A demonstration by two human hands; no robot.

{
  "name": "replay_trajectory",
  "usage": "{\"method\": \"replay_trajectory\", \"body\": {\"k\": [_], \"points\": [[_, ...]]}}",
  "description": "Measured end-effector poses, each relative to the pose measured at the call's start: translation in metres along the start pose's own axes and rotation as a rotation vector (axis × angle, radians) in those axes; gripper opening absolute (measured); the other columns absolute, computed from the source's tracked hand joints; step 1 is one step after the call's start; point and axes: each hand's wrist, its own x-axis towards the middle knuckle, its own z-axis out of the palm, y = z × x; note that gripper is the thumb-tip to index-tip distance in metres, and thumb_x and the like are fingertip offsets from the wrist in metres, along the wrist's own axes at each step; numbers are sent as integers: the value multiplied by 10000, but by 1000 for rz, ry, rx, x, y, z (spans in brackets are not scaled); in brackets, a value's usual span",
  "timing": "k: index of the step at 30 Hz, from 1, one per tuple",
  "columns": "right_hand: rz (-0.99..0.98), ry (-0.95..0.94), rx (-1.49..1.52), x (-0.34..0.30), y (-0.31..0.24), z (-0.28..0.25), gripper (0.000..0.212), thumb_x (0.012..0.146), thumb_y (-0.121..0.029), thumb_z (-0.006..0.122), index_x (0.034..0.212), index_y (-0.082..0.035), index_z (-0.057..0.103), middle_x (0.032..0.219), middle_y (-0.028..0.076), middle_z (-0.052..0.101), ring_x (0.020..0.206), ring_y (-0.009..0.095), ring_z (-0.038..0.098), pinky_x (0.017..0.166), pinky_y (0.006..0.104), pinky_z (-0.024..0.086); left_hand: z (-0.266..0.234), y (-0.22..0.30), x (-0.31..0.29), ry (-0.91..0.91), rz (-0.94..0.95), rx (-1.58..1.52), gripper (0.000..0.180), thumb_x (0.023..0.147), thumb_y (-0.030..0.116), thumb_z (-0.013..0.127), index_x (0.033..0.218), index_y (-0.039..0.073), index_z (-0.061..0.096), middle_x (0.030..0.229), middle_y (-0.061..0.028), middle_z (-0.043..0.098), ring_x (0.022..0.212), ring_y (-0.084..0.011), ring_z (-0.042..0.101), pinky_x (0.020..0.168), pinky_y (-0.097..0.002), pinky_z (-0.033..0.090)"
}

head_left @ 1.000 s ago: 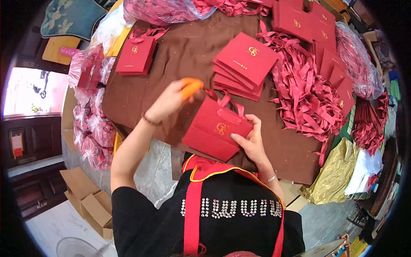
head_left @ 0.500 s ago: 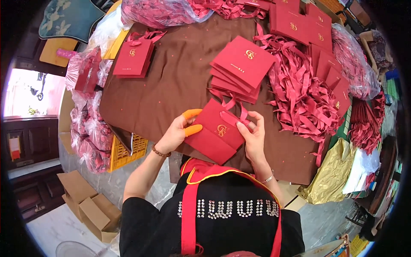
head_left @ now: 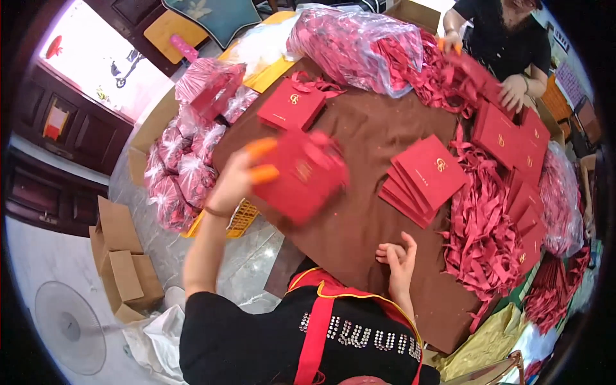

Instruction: The person threads pink ribbons through the holes of red gift bags, ties them into bows, and stacks the finished bags on the table.

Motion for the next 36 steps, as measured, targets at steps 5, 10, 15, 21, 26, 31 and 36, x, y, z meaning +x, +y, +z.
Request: {"method": "replay_trajectory", "body": {"k": [5, 10, 15, 21, 26, 31, 36], "points": [[20, -52, -52, 6, 13, -7, 266, 896, -79, 558, 1137, -6, 471, 938, 98, 611, 835, 131, 593, 714, 251, 510, -76, 16, 83, 344, 256, 338, 499, 769, -5, 567, 1260, 58, 506, 1245, -130, 545, 1185, -267, 478, 940, -345, 412], [28, -44, -114, 6, 16, -7, 240, 897, -81, 564, 1108, 10, 495, 945, 98, 616, 838, 124, 594, 726, 252, 514, -21, -51, 170, 536, 223, 1069, 414, 789, 81, 479, 1189, 141, 566, 1192, -120, 551, 1105, -331, 489, 916, -504, 375], [1, -50, -132, -1, 24, -15, 223, 892, -53, 560, 1097, 15, 504, 948, 99, 619, 848, 129, 604, 758, 257, 514, 50, -120, 178, 425, 108, 1145, 390, 854, 275, 536, 1241, 230, 522, 1294, -95, 466, 1198, -305, 399, 926, -592, 293], [-33, -20, -87, 0, 6, -13, 164, 886, -26, 555, 1043, 5, 521, 914, 84, 611, 824, 128, 602, 724, 256, 515, 60, -113, 165, 516, 278, 1096, 408, 845, 289, 559, 1234, 173, 522, 1294, -104, 463, 1200, -293, 397, 923, -536, 305], [-420, 331, -147, 20, -22, -36, 155, 878, -32, 556, 1030, -13, 541, 990, 57, 565, 852, 111, 525, 787, 234, 424, 133, -50, 143, 66, 466, 497, 305, 862, 251, 560, 1098, 63, 602, 1069, -146, 614, 1011, -341, 554, 855, -392, 437], [-358, 395, -149, 46, -45, -29, 470, 858, -48, 576, 1303, -19, 430, 1271, 83, 453, 1164, 171, 424, 993, 293, 311, 199, -47, 135, -174, 157, 239, 503, 897, 353, 519, 1186, -59, 522, 1105, -205, 608, 1020, -250, 586, 869, -340, 436], [-100, 303, 167, 56, -45, -22, 783, 874, -98, 576, 1458, -76, 54, 1512, 169, 42, 1397, 279, 67, 1110, 368, 132, 233, -41, 124, -262, 62, 202, 473, 868, 345, 550, 1179, -13, 544, 1100, -243, 588, 1061, -351, 551, 892, -380, 423]]}}
